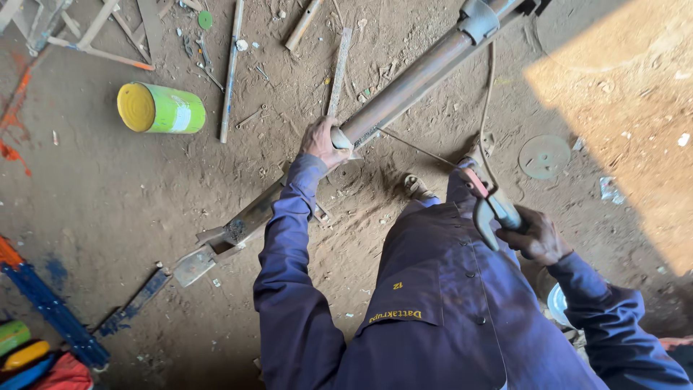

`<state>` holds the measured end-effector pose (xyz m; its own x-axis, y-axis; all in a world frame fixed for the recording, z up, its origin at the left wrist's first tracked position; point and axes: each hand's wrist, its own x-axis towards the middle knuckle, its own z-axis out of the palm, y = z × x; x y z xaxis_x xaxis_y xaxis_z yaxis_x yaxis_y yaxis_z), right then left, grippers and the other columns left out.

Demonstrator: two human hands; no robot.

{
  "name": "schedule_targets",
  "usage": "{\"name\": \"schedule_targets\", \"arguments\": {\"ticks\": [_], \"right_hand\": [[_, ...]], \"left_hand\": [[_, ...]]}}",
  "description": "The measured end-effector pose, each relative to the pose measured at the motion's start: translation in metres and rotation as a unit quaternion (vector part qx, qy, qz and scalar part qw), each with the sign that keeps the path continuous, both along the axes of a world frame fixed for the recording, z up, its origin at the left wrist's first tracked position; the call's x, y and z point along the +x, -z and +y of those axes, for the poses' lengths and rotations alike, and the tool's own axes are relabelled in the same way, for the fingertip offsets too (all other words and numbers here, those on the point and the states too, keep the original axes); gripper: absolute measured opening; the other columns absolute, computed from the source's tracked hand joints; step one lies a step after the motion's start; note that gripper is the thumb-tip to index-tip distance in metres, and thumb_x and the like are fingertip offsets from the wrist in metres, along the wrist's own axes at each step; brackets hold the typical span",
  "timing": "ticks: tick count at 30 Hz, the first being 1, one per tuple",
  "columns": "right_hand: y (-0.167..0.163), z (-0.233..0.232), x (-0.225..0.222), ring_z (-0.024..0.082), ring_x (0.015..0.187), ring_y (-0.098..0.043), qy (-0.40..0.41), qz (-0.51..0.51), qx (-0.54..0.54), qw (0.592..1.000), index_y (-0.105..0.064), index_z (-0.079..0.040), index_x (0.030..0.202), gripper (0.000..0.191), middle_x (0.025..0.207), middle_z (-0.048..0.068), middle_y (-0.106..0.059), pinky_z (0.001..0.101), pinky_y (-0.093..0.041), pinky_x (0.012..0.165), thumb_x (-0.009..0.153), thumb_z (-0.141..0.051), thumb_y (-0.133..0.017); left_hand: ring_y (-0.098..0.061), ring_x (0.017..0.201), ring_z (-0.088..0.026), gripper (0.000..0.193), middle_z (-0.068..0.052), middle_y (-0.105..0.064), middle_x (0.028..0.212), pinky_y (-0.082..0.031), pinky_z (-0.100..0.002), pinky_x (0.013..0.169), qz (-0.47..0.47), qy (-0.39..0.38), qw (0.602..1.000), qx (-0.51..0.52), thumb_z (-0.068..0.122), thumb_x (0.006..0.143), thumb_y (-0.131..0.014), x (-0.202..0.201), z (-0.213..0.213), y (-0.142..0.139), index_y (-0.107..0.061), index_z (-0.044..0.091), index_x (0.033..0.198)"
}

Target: The person welds a long metal pipe using a handheld welding torch. They move along the pipe, applying welds at multiple joints and sections while holding the pipe steady with the other hand.

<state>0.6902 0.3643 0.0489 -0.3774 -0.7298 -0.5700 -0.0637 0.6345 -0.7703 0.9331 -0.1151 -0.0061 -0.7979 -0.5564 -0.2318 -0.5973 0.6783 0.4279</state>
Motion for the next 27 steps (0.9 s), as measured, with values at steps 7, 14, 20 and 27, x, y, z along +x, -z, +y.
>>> {"name": "schedule_targets", "arguments": {"ticks": [7,14,20,27], "right_hand": [[0.003,-0.007,0.02,0.012,0.052,-0.055,0.03,-0.083,0.053,0.995,-0.071,-0.004,0.104,0.034,0.065,0.006,-0.065,0.0325,-0.045,0.048,0.079,-0.025,-0.079],[0.001,-0.01,0.026,0.013,0.057,-0.061,0.005,-0.052,0.042,0.998,-0.071,-0.001,0.102,0.036,0.069,0.007,-0.069,0.0322,-0.051,0.053,0.08,-0.028,-0.081],[-0.001,-0.016,0.023,0.016,0.061,-0.065,-0.021,-0.023,0.002,1.0,-0.071,0.0,0.107,0.043,0.073,0.01,-0.071,0.0336,-0.053,0.057,0.077,-0.029,-0.081],[-0.007,-0.021,0.025,0.012,0.065,-0.064,-0.029,-0.007,-0.052,0.998,-0.071,0.0,0.108,0.046,0.076,0.006,-0.072,0.0308,-0.053,0.059,0.076,-0.031,-0.081]], "left_hand": [[-0.065,0.103,-0.034,0.066,-0.015,-0.067,0.109,-0.053,-0.044,0.094,0.019,0.007,1.0,-0.009,0.029,0.06,-0.09,0.001,-0.004,0.005,-0.059,0.011,0.115],[-0.066,0.101,-0.035,0.073,-0.016,-0.067,0.109,-0.052,-0.046,0.092,0.047,0.038,0.998,-0.018,0.03,0.055,-0.094,0.002,-0.01,0.006,-0.058,0.009,0.115],[-0.065,0.103,-0.035,0.074,-0.015,-0.066,0.111,-0.053,-0.046,0.092,0.034,0.021,0.999,-0.001,0.029,0.056,-0.095,0.003,-0.006,0.007,-0.058,0.008,0.117],[-0.062,0.108,-0.035,0.079,-0.016,-0.063,0.116,-0.052,-0.046,0.095,0.0,0.013,1.0,0.009,0.028,0.059,-0.096,0.002,-0.01,0.016,-0.053,0.008,0.122]]}}
